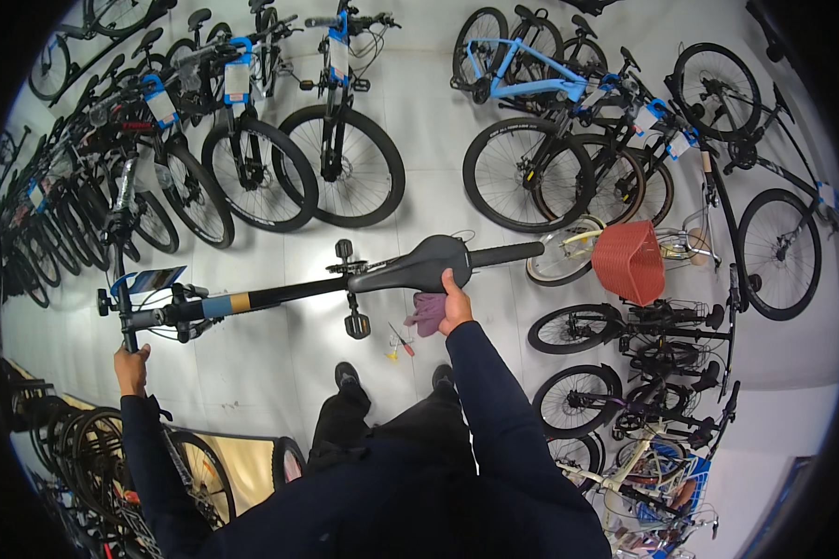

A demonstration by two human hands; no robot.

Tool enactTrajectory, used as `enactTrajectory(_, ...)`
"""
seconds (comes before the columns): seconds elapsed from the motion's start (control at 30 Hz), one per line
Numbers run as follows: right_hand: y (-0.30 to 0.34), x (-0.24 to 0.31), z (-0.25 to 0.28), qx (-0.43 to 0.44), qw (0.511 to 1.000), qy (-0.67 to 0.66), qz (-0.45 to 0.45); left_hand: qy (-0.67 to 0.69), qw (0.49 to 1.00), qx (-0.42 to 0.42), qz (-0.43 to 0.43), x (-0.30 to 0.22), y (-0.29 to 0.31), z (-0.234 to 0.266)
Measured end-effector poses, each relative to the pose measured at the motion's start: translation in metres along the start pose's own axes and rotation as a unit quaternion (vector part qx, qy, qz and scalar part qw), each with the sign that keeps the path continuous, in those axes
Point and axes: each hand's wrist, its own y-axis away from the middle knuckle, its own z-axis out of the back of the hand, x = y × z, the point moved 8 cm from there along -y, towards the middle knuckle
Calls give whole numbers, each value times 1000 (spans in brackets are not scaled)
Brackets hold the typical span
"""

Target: The person wipes a bicycle with a purple cloth, cleaning the front fork, handlebars, seat, frame, and wheels in a bicycle shop. The person uses the cloth to wipe each component methodically.

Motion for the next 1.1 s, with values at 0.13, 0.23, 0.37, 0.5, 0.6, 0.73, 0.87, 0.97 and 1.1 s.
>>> enactTrajectory(0.13, -8, 7, 9, 62, 997, 38, 12, -125, 985, -99, -60, -7, 18, 8)
enactTrajectory(0.23, -5, 9, 28, 84, 991, 98, 47, -209, 966, -141, -60, -5, 32, 10)
enactTrajectory(0.37, 11, -16, 86, 60, 986, 153, -9, -275, 936, -208, -67, 4, 43, 4)
enactTrajectory(0.5, 28, -43, 179, -34, 970, 239, -33, -309, 931, -192, -18, 35, 49, -13)
enactTrajectory(0.6, 43, -80, 249, -122, 950, 270, -101, -367, 906, -206, -48, 46, 63, -20)
enactTrajectory(0.73, 59, -130, 299, -130, 952, 224, -165, -404, 905, -125, -47, 48, 62, -32)
enactTrajectory(0.87, 56, -153, 309, -122, 952, 253, -123, -227, 961, -144, 62, 38, 80, -33)
enactTrajectory(0.97, 51, -153, 295, -103, 932, 342, -63, 153, 972, -177, -15, 25, 143, -50)
enactTrajectory(1.1, 50, -169, 278, -93, 941, 301, -127, -53, 953, -292, -67, -10, 237, -45)
